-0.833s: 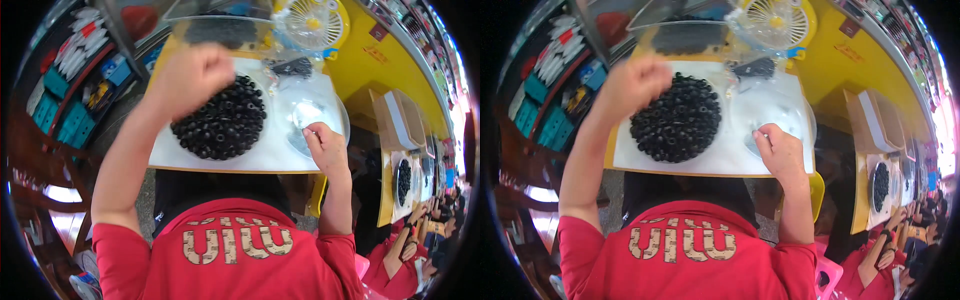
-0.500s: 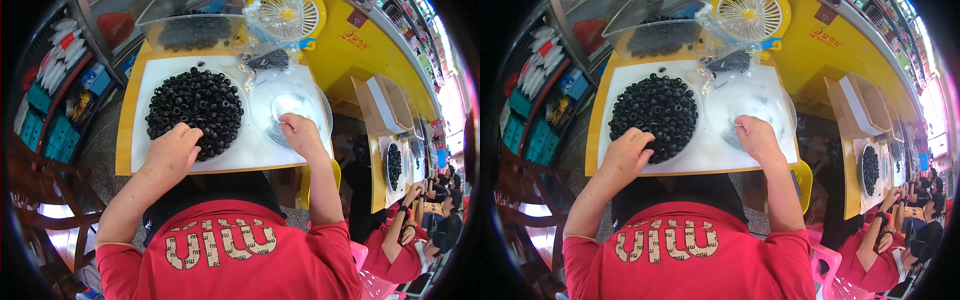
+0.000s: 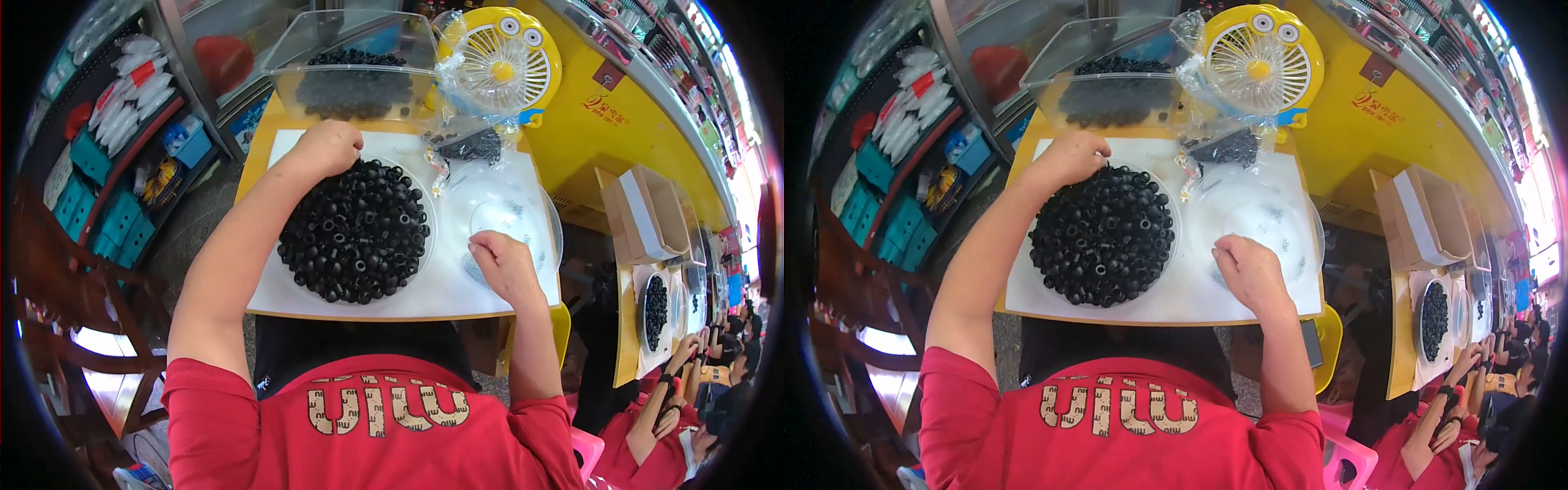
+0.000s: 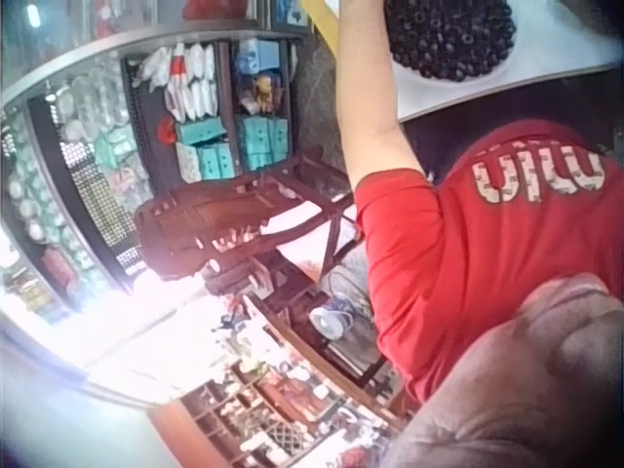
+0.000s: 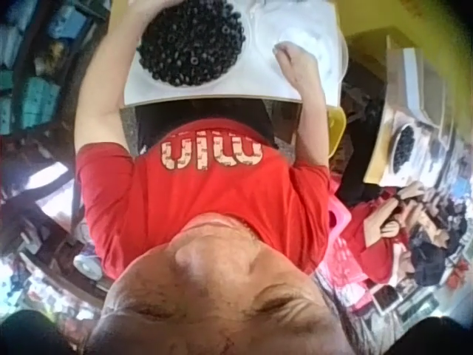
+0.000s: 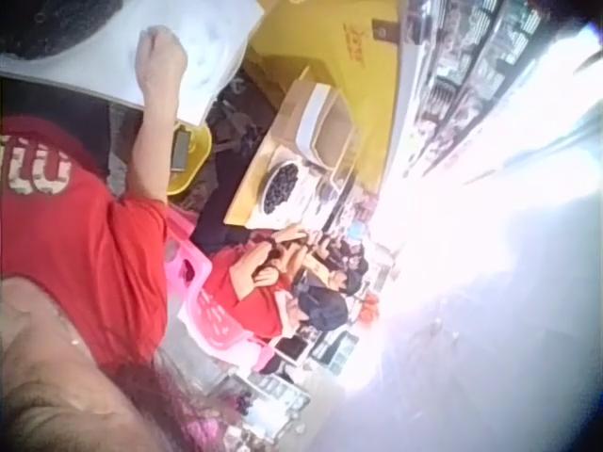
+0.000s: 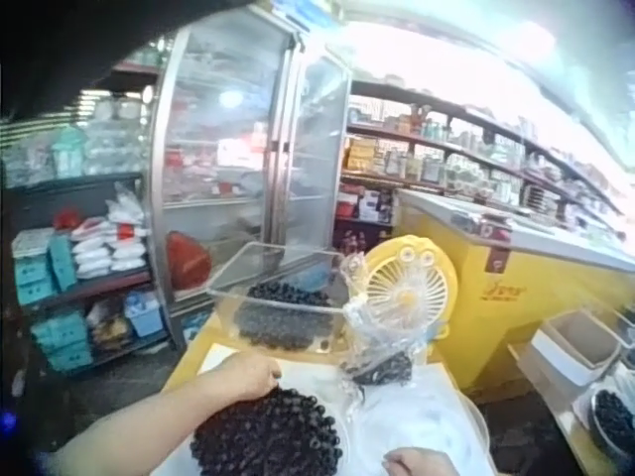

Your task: The person pours black plastic pieces from a clear container into a plastic tray. The person then picks up small pins and presses them into the black plastic pieces by hand.

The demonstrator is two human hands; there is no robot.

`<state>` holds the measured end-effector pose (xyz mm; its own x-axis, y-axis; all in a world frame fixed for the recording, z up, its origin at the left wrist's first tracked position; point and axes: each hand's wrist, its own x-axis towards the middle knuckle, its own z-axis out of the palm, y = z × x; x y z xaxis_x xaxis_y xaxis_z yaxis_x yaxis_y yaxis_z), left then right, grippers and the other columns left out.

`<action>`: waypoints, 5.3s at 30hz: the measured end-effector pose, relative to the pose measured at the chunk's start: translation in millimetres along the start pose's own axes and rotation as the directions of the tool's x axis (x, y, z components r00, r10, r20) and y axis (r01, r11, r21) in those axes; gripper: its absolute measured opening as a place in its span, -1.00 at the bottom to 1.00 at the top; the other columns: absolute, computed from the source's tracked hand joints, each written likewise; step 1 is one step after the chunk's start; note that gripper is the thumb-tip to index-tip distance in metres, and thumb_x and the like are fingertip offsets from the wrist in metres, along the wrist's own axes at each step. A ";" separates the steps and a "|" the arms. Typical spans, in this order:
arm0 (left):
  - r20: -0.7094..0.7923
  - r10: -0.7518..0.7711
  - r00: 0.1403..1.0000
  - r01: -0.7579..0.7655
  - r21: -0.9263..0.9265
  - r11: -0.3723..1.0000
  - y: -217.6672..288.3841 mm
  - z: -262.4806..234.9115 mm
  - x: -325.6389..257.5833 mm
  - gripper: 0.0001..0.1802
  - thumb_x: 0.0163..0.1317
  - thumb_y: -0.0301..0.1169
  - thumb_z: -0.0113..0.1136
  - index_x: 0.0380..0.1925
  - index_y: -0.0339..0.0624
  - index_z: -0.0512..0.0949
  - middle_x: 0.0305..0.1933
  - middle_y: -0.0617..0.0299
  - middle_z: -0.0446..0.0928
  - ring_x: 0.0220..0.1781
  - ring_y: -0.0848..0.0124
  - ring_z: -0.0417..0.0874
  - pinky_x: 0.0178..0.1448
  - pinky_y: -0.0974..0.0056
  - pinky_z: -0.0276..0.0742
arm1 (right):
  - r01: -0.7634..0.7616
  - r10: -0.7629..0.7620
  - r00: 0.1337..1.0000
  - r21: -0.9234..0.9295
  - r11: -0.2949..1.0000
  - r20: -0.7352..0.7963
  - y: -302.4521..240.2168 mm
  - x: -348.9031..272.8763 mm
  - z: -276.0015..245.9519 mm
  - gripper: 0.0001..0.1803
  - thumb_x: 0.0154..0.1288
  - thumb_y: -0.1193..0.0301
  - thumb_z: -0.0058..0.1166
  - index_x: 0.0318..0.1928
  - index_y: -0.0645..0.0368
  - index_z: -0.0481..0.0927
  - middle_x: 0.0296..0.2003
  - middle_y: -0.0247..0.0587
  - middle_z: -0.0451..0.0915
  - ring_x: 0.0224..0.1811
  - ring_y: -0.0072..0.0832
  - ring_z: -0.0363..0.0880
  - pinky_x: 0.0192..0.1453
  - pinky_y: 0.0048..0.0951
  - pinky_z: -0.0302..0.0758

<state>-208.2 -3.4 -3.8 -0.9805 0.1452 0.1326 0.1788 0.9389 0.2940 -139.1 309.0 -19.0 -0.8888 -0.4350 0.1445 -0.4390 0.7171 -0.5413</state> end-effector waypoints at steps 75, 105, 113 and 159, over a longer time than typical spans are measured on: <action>0.058 -0.016 0.998 0.035 -0.349 0.937 -7.7 -29.9 -34.4 -0.85 -0.02 -0.47 0.12 -0.40 -0.24 0.56 -0.37 0.14 0.54 -0.27 0.22 0.55 -0.18 0.29 0.44 | -0.175 0.174 0.985 0.223 0.959 0.025 38.0 5.1 11.2 -0.87 0.06 0.47 0.08 -0.34 0.22 0.55 -0.45 -0.11 0.57 -0.41 -0.31 0.56 -0.30 -0.46 0.46; 0.256 0.012 0.967 0.011 -0.086 0.996 -10.6 -16.9 -13.5 -0.74 -0.04 -0.43 0.06 -0.27 -0.15 0.52 -0.31 0.08 0.49 -0.21 0.14 0.52 -0.12 0.15 0.42 | -0.220 0.208 0.975 0.251 0.943 0.073 37.8 9.5 9.2 -0.85 0.07 0.48 0.05 -0.32 0.25 0.56 -0.47 -0.09 0.56 -0.43 -0.34 0.56 -0.32 -0.47 0.45; 0.154 -0.166 0.974 0.220 -0.815 0.536 -10.6 -27.5 -41.7 -0.84 0.02 -0.55 0.05 -0.33 -0.24 0.44 -0.39 0.17 0.52 -0.36 0.44 0.56 -0.28 0.39 0.48 | -0.230 0.218 0.973 0.250 0.940 0.077 39.7 9.3 10.1 -0.85 0.07 0.47 0.05 -0.32 0.25 0.55 -0.46 -0.09 0.57 -0.41 -0.33 0.57 -0.30 -0.47 0.46; 0.243 -0.228 0.943 0.207 -0.963 -0.171 46.1 -3.4 -158.5 -0.78 0.13 -0.55 0.04 -0.18 -0.31 0.48 -0.35 0.14 0.54 -0.54 0.56 0.51 -0.48 0.47 0.51 | 0.159 -0.143 0.980 -0.109 0.981 0.141 36.7 4.3 17.9 -0.81 0.02 0.49 0.04 -0.28 0.18 0.55 -0.38 -0.10 0.52 -0.28 -0.18 0.51 -0.15 -0.34 0.45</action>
<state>-44.2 15.8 -8.0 -0.9851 -0.0018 -0.1719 -0.1543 -0.4312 0.8890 -156.7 323.7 -53.0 -0.7894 -0.6052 0.1025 -0.5863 0.6940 -0.4179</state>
